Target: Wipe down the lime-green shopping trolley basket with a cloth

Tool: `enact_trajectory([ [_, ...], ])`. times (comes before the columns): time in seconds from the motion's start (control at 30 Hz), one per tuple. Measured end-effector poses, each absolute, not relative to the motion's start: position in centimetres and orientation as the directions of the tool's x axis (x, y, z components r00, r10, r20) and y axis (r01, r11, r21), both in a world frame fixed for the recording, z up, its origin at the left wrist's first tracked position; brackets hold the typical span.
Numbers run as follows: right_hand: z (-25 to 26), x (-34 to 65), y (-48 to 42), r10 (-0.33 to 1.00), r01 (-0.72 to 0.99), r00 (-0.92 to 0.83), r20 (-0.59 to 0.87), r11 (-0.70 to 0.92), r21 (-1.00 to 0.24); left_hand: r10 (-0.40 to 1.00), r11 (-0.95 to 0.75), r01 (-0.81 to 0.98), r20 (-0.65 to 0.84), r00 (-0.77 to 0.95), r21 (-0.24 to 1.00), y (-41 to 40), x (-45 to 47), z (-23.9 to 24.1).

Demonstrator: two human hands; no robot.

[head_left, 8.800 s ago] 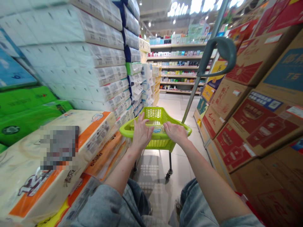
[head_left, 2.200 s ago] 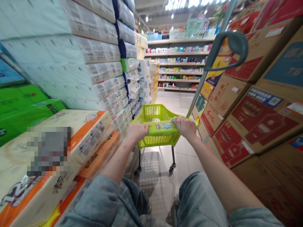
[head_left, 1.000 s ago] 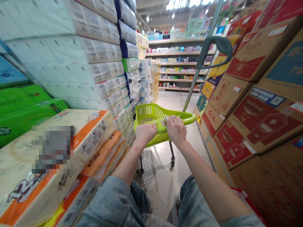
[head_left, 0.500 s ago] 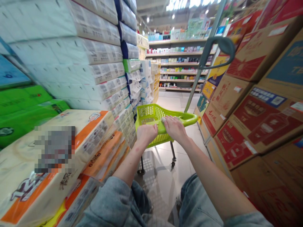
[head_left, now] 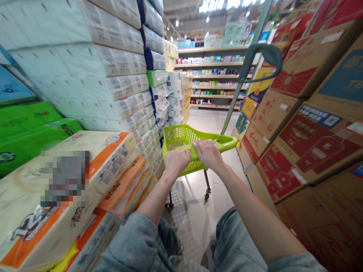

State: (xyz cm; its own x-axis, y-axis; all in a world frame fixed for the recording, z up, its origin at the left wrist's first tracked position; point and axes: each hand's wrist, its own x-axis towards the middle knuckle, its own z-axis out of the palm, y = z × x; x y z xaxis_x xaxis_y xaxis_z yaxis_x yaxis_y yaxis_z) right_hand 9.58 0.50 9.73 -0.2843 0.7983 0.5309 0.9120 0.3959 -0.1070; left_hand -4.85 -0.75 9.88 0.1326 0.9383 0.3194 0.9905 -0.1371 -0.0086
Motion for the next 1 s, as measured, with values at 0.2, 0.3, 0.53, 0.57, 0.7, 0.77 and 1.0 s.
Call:
enact_trajectory([
  [0.2,12.0,8.8,2.3,0.931,0.966,-0.234,0.279,0.255,-0.039,0.946,-0.139,0.99,0.298,0.127,0.019,-0.8,-4.5,9.8],
  [0.3,12.2,8.4,2.6,0.946,0.975,-0.214,0.244,0.223,-0.011,0.943,-0.137,0.99,0.308,0.125,0.018,-1.0,-4.3,9.7],
  [0.53,11.5,9.2,1.8,0.878,0.931,-0.343,0.333,0.365,-0.003,0.947,-0.116,0.993,0.304,0.105,0.019,-1.0,-4.1,9.7],
  [0.57,11.6,9.4,1.8,0.87,0.919,-0.369,0.327,0.393,-0.009,0.945,-0.12,0.993,0.307,0.109,0.018,-1.0,-4.1,9.7],
  [0.7,12.2,9.5,2.4,0.888,0.91,-0.395,0.234,0.413,-0.03,0.946,-0.126,0.992,0.303,0.113,0.025,-1.0,-4.0,9.7],
  [0.77,12.6,9.2,2.7,0.907,0.921,-0.377,0.188,0.388,-0.028,0.949,-0.128,0.991,0.294,0.113,0.031,-1.1,-3.8,9.7],
  [1.0,13.7,8.3,3.5,0.947,0.948,-0.309,0.086,0.314,-0.057,0.945,-0.109,0.993,0.313,0.091,0.04,-1.5,-3.4,9.7],
])
